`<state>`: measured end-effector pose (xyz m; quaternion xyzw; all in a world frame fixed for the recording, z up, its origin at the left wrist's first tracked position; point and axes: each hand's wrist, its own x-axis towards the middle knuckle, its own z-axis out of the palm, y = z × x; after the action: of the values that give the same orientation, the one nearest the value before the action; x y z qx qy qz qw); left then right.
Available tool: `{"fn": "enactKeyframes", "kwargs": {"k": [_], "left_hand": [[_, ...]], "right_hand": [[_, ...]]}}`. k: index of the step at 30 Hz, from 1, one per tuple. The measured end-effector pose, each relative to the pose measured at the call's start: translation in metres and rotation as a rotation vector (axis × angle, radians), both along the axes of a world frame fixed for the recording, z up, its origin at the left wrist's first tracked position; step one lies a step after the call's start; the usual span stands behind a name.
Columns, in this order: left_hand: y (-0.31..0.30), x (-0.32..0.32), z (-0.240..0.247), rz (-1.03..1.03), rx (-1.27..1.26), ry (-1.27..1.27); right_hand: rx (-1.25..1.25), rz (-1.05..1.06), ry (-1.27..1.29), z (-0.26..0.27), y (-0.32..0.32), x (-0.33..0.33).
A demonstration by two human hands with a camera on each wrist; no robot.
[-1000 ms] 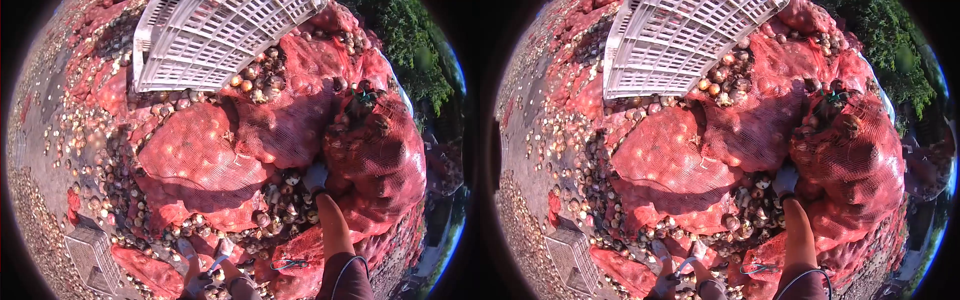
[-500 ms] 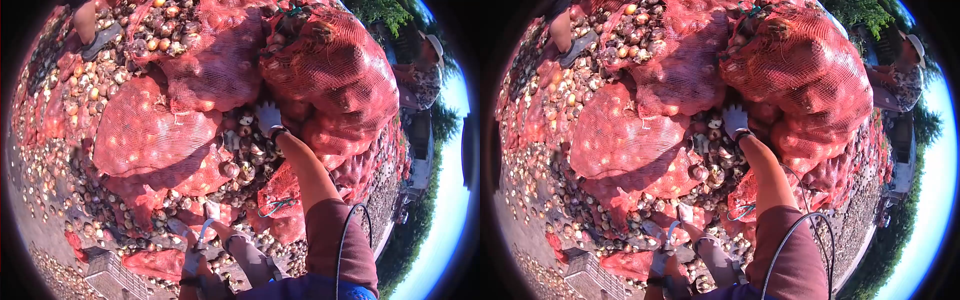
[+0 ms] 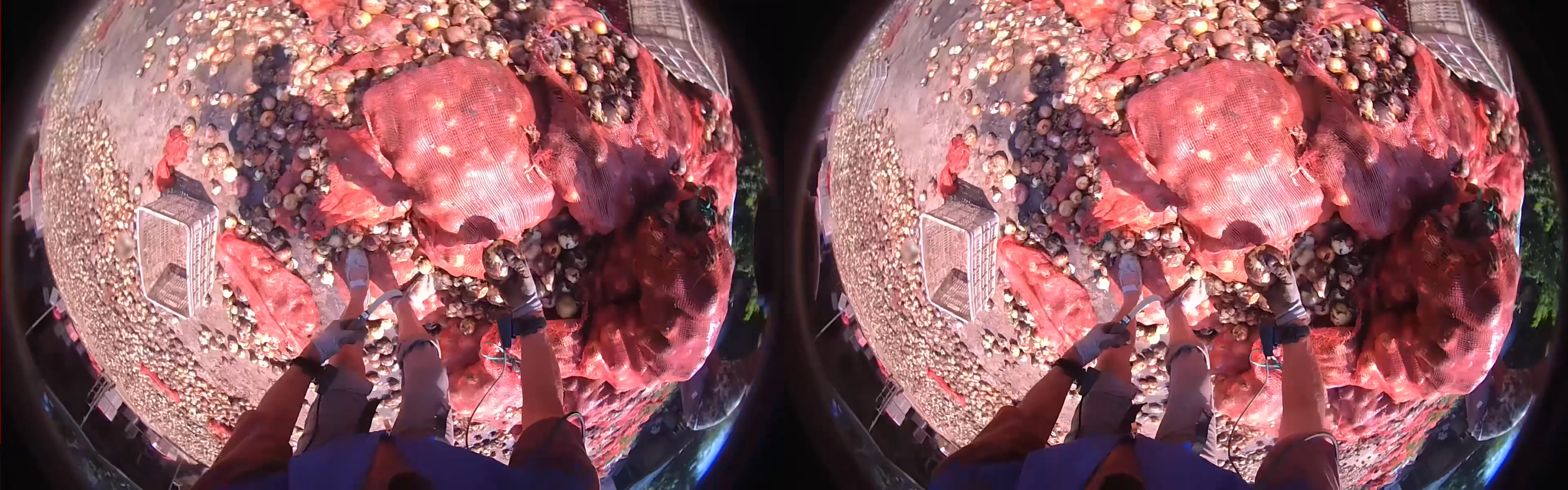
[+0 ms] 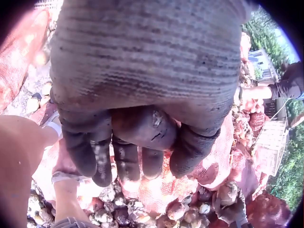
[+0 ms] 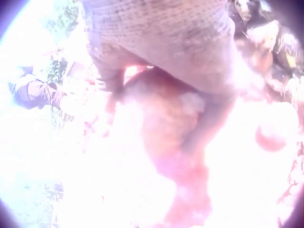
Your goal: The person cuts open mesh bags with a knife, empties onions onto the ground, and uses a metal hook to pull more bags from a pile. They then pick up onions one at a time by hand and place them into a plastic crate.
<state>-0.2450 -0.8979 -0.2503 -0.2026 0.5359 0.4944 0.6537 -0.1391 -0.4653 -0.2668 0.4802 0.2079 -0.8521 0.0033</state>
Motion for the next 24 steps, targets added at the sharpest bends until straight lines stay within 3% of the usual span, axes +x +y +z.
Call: {"fn": "enactKeyframes", "kwargs": {"k": [1, 3, 4, 5, 7, 8, 9, 10, 11, 12, 13, 15, 18, 20, 23, 24], "left_hand": [[-0.013, -0.004, 0.007, -0.014, -0.031, 0.03], [-0.061, 0.001, 0.009, -0.02, -0.098, 0.056], [-0.082, 0.007, 0.006, -0.016, -0.126, 0.059], [-0.096, 0.012, 0.008, -0.029, -0.14, 0.051], [-0.117, 0.014, 0.03, 0.124, -0.225, 0.073], [-0.128, 0.018, 0.041, 0.196, -0.266, 0.074], [-0.137, 0.02, 0.048, 0.348, -0.263, 0.013], [-0.145, 0.027, 0.048, 0.417, -0.272, 0.016], [-0.152, 0.035, 0.045, 0.482, -0.283, 0.02], [-0.159, 0.041, 0.044, 0.541, -0.299, 0.022], [-0.157, 0.034, 0.052, 0.554, -0.348, 0.031], [-0.165, 0.038, 0.048, 0.623, -0.284, 0.039], [-0.156, 0.027, 0.046, 0.534, -0.251, 0.068], [-0.16, 0.031, 0.029, 0.424, -0.208, 0.046], [-0.162, 0.037, -0.001, 0.348, -0.184, -0.01], [-0.158, 0.035, -0.008, 0.32, -0.183, -0.03]], "right_hand": [[-0.131, 0.066, 0.175, -0.008, -0.03, -0.016], [-0.299, 0.111, 0.22, -0.009, -0.094, -0.058], [-0.306, 0.095, 0.104, -0.001, -0.126, -0.079], [-0.248, 0.231, 0.178, -0.034, -0.148, -0.085], [-0.587, 0.341, 0.105, -0.06, -0.208, -0.139], [-0.229, 0.51, 0.117, -0.044, -0.259, -0.178], [-0.135, 0.555, 0.336, -0.018, -0.308, -0.22], [-0.18, 0.528, 0.438, 0.016, -0.356, -0.257], [-0.131, 0.627, 0.48, 0.021, -0.414, -0.29], [-0.373, 0.716, 0.409, 0.077, -0.436, -0.316], [-0.31, 0.839, 0.494, 0.111, -0.467, -0.334], [0.709, 1.284, 0.517, 0.124, -0.528, -0.344], [0.767, 1.145, 0.368, 0.114, -0.502, -0.325], [0.645, 1.325, 0.43, 0.071, -0.44, -0.295], [1.039, 1.424, 0.065, 0.002, -0.337, -0.201], [1.148, 1.342, -0.156, -0.007, -0.302, -0.167]]}}
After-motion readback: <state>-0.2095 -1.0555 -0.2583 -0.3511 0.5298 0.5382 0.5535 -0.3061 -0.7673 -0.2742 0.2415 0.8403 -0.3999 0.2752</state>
